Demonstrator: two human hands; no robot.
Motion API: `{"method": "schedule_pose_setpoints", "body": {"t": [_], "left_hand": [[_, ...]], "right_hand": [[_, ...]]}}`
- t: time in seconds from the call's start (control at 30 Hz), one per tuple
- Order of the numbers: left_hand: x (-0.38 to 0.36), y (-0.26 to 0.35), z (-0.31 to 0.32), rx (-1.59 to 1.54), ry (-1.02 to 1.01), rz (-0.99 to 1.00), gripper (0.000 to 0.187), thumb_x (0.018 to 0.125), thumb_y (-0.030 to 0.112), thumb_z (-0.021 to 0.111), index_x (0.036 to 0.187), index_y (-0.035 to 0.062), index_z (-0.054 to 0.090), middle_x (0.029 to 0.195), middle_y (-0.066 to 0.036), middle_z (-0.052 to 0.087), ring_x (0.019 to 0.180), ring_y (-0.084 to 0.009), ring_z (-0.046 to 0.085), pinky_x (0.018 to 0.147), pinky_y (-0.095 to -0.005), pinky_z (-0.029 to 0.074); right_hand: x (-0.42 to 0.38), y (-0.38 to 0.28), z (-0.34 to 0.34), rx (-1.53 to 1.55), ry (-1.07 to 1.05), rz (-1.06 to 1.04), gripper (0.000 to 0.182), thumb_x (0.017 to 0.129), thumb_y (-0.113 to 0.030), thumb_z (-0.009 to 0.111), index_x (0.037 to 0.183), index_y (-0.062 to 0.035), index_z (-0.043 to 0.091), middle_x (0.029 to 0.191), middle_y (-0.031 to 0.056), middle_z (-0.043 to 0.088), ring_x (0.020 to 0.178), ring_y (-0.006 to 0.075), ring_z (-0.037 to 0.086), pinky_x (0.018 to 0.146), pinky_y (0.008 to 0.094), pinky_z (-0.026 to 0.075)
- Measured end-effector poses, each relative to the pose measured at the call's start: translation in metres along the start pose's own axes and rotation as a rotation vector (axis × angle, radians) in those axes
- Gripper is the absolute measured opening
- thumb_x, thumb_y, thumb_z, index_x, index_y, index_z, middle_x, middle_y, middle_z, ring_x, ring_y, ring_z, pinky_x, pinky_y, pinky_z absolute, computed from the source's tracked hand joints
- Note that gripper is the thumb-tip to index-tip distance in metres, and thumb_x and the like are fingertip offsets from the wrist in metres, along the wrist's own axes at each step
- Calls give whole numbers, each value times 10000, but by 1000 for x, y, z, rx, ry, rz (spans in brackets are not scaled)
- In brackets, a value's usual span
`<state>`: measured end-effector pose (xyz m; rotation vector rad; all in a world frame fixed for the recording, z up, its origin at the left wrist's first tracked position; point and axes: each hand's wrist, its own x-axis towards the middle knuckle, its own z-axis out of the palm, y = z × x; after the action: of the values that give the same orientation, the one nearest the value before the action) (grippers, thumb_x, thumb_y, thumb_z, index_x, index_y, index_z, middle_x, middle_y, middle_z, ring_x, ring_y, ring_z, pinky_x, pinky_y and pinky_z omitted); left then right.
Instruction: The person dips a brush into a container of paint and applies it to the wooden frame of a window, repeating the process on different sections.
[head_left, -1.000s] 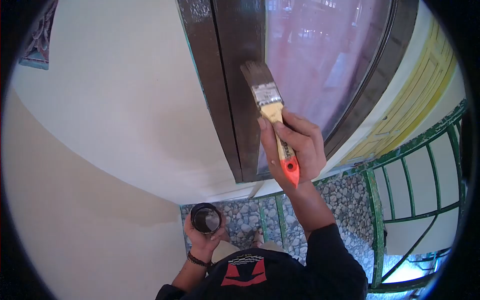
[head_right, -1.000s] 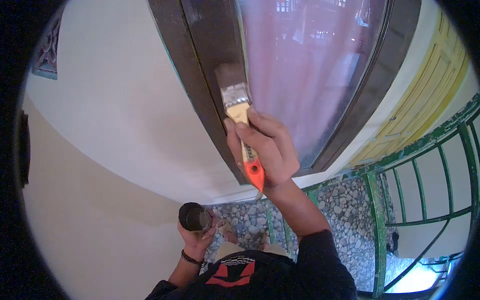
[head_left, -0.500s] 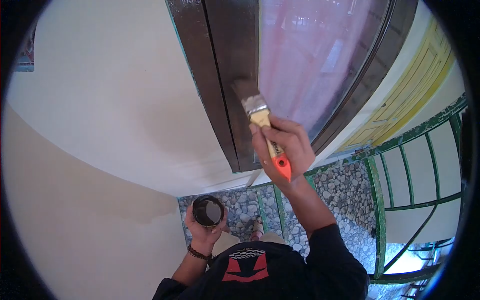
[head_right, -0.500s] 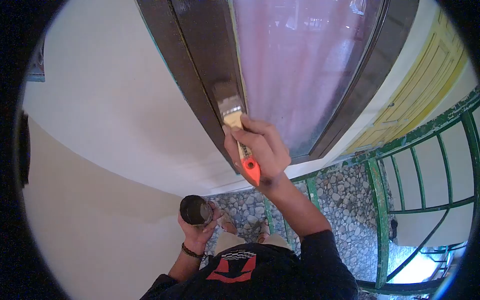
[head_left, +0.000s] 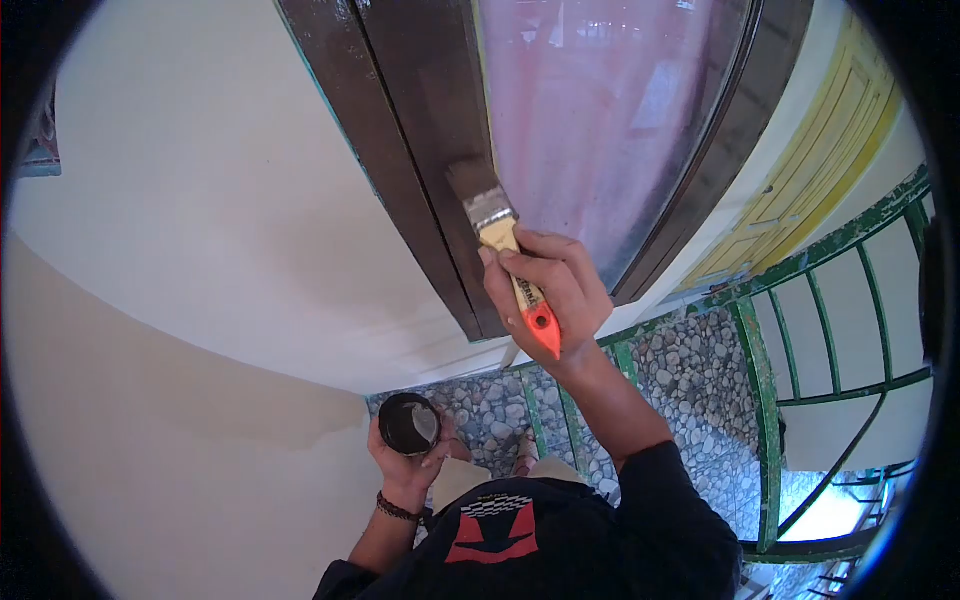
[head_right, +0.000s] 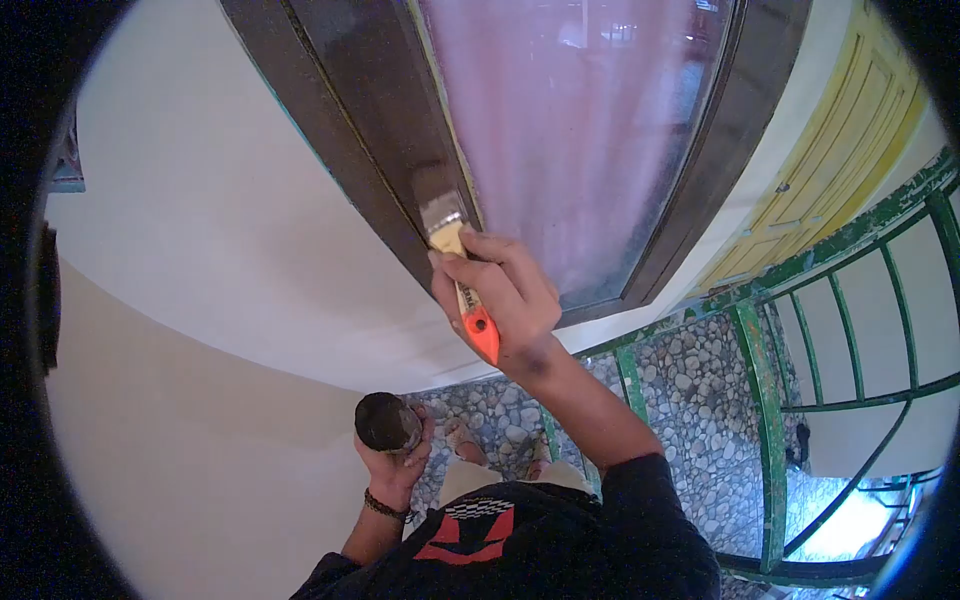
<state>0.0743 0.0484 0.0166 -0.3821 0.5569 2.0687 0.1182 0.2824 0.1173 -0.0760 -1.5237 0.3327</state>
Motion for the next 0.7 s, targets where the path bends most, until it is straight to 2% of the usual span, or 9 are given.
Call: {"method": "schedule_pose_setpoints", "body": {"t": [0.07, 0.13, 0.2, 0.27, 0.37, 0.43, 0.6, 0.63, 0.7], "left_hand": [[0, 0, 2, -62, 79, 0, 509, 857, 498, 429, 1030, 55, 613, 953, -190, 606, 721, -309, 506, 329, -237, 319], [7, 0, -6, 48, -94, 7, 528, 852, 508, 436, 1042, 49, 614, 964, -194, 609, 734, -321, 513, 329, -237, 331], [8, -4, -3, 8, -94, 5, 538, 855, 512, 432, 1052, 46, 614, 972, -194, 611, 740, -327, 516, 329, -238, 337], [9, -4, -5, -33, -95, 5, 548, 858, 517, 427, 1062, 44, 614, 980, -194, 613, 745, -334, 518, 329, -238, 342], [16, -1, -19, 24, -215, 6, 563, 867, 522, 412, 1078, 38, 610, 997, -198, 616, 746, -338, 520, 329, -239, 345], [17, 3, -27, 44, -279, -33, 619, 862, 590, 452, 1135, 49, 577, 1071, -180, 617, 917, -343, 607, 365, -243, 371], [20, 3, -28, 12, -263, -12, 608, 862, 588, 452, 1142, 63, 582, 1066, -172, 622, 893, -335, 614, 365, -241, 370], [21, 3, -28, 32, -288, 11, 603, 867, 584, 446, 1144, 67, 585, 1061, -170, 625, 889, -333, 614, 366, -240, 369], [21, 3, -33, 10, -266, 1, 608, 866, 587, 440, 1150, 69, 583, 1061, -169, 625, 877, -330, 613, 366, -240, 368]], "right_hand": [[27, -4, 5, 19, 41, -59, 280, 619, 51, 812, 837, -20, 651, 911, 149, 642, 759, 247, 672, 639, 286, 553], [44, -1, 12, 39, 81, -120, 314, 600, 69, 796, 875, -16, 670, 945, 143, 628, 778, 266, 669, 659, 293, 551], [51, 3, 21, 28, 92, -159, 311, 615, 62, 799, 887, -26, 677, 942, 141, 627, 791, 272, 669, 664, 296, 553], [23, 8, 20, 22, 46, -124, 318, 598, 65, 799, 877, -27, 679, 944, 144, 627, 793, 274, 669, 666, 298, 554], [-33, 7, 8, 14, -53, -59, 321, 573, 69, 798, 857, -28, 683, 949, 151, 626, 799, 277, 669, 672, 302, 557], [-26, -4, 10, 16, -107, -25, 318, 565, 69, 797, 847, -26, 685, 953, 155, 625, 802, 277, 669, 676, 306, 558], [38, -11, 34, 37, 22, -193, 290, 582, 73, 794, 833, -11, 676, 960, 162, 624, 833, 281, 662, 688, 317, 557], [44, -10, 40, 47, 88, -250, 297, 575, 79, 789, 834, -7, 672, 957, 161, 624, 836, 283, 660, 685, 315, 556], [29, -3, 42, 39, 52, -231, 299, 582, 75, 792, 840, -6, 665, 953, 159, 626, 827, 287, 658, 678, 321, 556]]}}
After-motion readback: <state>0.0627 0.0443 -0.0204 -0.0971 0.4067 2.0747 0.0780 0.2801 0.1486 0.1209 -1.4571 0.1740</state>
